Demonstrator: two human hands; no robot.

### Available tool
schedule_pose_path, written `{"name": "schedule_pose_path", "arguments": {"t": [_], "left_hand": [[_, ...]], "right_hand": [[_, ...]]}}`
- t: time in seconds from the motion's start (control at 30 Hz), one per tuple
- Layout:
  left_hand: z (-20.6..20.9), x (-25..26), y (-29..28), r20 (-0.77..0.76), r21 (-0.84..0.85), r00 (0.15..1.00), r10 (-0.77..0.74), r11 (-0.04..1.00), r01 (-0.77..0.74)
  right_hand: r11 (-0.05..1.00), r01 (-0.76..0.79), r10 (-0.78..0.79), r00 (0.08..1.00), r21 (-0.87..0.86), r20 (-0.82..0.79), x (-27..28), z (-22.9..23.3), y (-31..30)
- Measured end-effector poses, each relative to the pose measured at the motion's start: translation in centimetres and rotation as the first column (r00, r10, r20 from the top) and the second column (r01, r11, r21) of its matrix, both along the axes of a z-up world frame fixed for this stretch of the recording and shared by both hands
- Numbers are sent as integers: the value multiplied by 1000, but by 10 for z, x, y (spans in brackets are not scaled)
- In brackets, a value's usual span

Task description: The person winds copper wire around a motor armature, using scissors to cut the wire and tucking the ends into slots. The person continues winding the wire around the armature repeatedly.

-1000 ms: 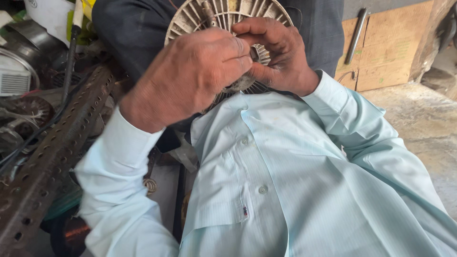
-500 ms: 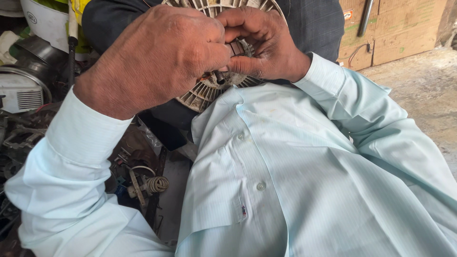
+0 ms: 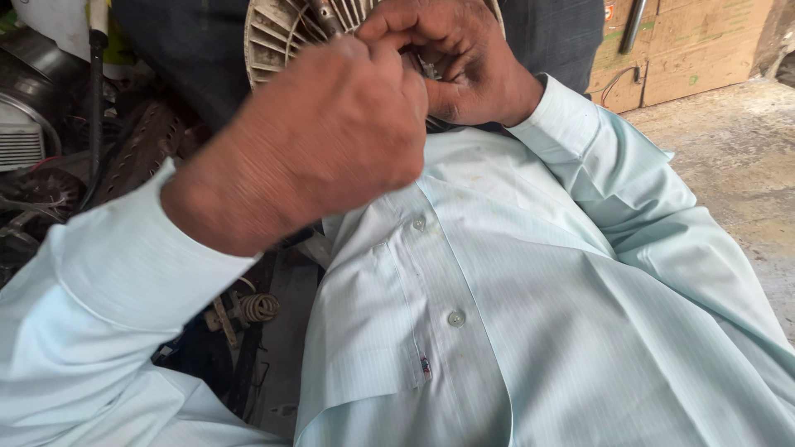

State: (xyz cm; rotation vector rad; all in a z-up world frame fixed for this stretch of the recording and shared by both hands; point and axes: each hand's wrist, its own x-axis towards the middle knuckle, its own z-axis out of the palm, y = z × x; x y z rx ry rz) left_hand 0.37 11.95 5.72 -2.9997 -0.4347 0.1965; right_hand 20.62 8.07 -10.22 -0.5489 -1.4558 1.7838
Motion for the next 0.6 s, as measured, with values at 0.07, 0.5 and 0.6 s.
{"name": "schedule_pose_path", "arguments": {"t": [0.07,0.5,0.6], "left_hand": [[0,-4,2,6,-94,1000,7,996,-6],[-62,-34,-50,551,-792,341,761,606,-73],[-82,-31,-66,528,-804,241,814,571,-167]], "right_hand": [[999,13,-15,999,-50,-41,-2,2,-1],[717,123,-315,935,686,162,4,33,15],[704,98,-302,938,703,171,7,36,20]]}}
